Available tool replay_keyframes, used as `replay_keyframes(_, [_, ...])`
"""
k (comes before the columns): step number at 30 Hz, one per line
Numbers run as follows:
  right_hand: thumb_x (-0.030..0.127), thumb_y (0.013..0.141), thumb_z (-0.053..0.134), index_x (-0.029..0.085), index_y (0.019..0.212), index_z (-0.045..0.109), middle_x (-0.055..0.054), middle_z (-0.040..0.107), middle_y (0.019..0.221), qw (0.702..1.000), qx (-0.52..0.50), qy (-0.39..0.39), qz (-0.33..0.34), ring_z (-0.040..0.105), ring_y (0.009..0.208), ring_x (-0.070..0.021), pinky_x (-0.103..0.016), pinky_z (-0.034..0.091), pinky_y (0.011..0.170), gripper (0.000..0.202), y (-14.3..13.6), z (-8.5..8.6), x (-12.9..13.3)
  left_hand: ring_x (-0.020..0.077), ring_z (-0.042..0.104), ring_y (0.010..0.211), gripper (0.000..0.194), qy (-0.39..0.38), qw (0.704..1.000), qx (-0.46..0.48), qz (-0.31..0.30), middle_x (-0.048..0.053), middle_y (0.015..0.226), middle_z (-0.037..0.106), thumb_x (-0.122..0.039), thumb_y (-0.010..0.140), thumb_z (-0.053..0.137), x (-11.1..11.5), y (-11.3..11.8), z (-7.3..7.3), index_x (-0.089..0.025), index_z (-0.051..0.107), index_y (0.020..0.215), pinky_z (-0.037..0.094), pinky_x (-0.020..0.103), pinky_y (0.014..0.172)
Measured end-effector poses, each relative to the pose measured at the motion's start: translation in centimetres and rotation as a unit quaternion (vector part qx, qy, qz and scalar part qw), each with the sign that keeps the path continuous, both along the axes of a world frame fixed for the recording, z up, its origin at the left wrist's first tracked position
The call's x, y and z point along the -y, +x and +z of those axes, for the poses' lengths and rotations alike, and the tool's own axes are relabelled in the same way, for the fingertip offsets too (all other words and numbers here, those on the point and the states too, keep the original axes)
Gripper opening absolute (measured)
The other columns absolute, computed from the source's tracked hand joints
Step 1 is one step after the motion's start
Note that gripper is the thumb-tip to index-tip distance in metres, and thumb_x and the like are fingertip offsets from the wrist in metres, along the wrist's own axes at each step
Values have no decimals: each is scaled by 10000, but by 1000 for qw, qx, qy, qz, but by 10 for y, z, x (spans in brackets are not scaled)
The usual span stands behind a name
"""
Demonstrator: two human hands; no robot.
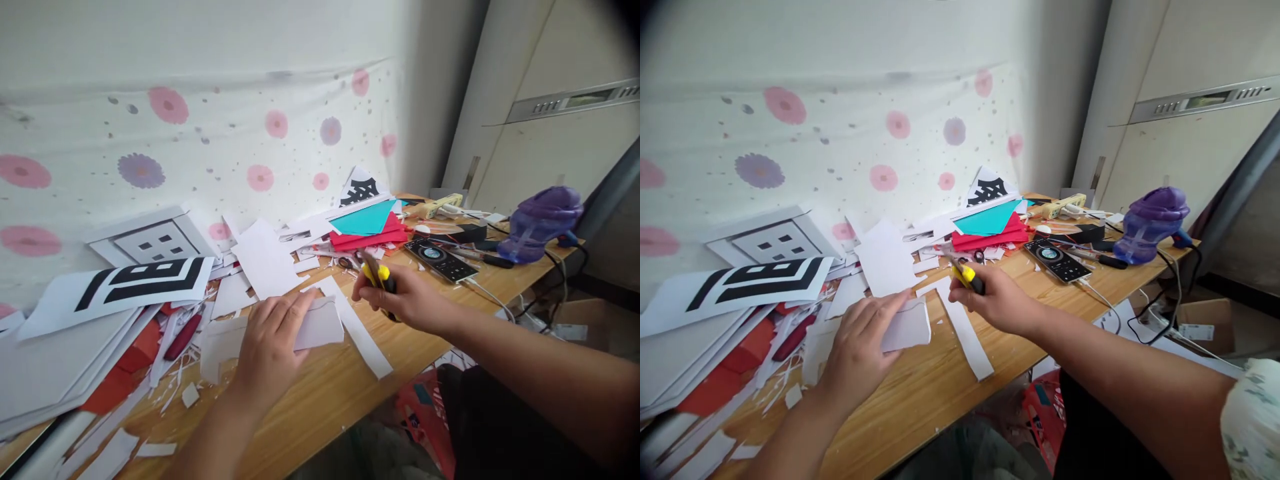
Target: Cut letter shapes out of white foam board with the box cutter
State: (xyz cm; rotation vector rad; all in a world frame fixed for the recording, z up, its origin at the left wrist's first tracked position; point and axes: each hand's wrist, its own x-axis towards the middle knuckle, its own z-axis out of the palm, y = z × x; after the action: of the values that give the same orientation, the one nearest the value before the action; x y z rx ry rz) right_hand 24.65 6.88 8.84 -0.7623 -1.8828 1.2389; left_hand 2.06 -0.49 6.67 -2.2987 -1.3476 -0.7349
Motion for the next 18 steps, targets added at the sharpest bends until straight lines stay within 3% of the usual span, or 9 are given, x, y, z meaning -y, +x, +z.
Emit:
replay_keyframes(4, [427,758,620,147,744,601,10,550,578,993,12,-114,36,468,493,-89,-220,366,464,281,-18,-7,10,262,544,1048,582,-21,998,-4,-67,74,1169,628,-70,757,544,2,-9,-16,-241,420,1299,344,412,889])
replay_keyframes(8, [367,702,684,156,717,588,22,540,591,972,-5,-226,68,470,474,-83,-218,383,453,232,-42,-19,21,260,515,1133,640,-44,996,-11,-81,52,1245,593,-11,747,494,1,-13,-17,-299,409,1312,243,469,991])
replay_keyframes(11, [304,670,702,173,741,568,33,545,587,954,-81,-287,5,483,470,-87,-217,393,446,201,-51,-22,21,304,414,1240,559,7,999,9,-42,80,1325,514,-74,759,576,7,-16,-7,-313,467,1253,145,561,1042])
replay_keyframes(13, [302,657,704,181,773,555,43,537,553,942,-126,-305,-62,486,450,-96,-220,386,425,225,-52,-20,18,315,427,1209,507,62,992,108,-36,94,1271,530,-152,701,692,13,-14,-2,-298,529,1159,225,547,1026])
replay_keyframes(15, [325,662,700,180,794,555,48,523,532,937,-163,-290,-104,486,439,-102,-224,385,418,244,-51,-18,16,252,534,1011,367,70,947,311,-39,64,1034,598,-221,670,738,17,-6,-2,-266,577,997,393,428,917])
replay_keyframes(16, [336,665,701,179,799,558,50,518,533,939,-180,-270,-111,487,445,-101,-223,389,424,251,-50,-16,17,209,558,873,243,33,896,440,-36,41,894,595,-251,700,715,17,0,-3,-245,577,899,447,358,816])
replay_keyframes(17, [341,667,703,179,801,561,51,518,545,942,-196,-247,-112,492,460,-100,-222,395,438,254,-50,-15,18,173,553,743,151,-58,832,551,-33,20,769,573,-311,744,673,16,7,-6,-224,565,804,466,303,710])
replay_keyframes(18, [343,668,707,179,799,561,51,520,559,945,-209,-224,-111,497,478,-98,-220,399,453,255,-49,-14,20,152,533,634,206,-180,753,631,-58,8,671,551,-397,770,628,14,15,-8,-204,557,754,462,270,608])
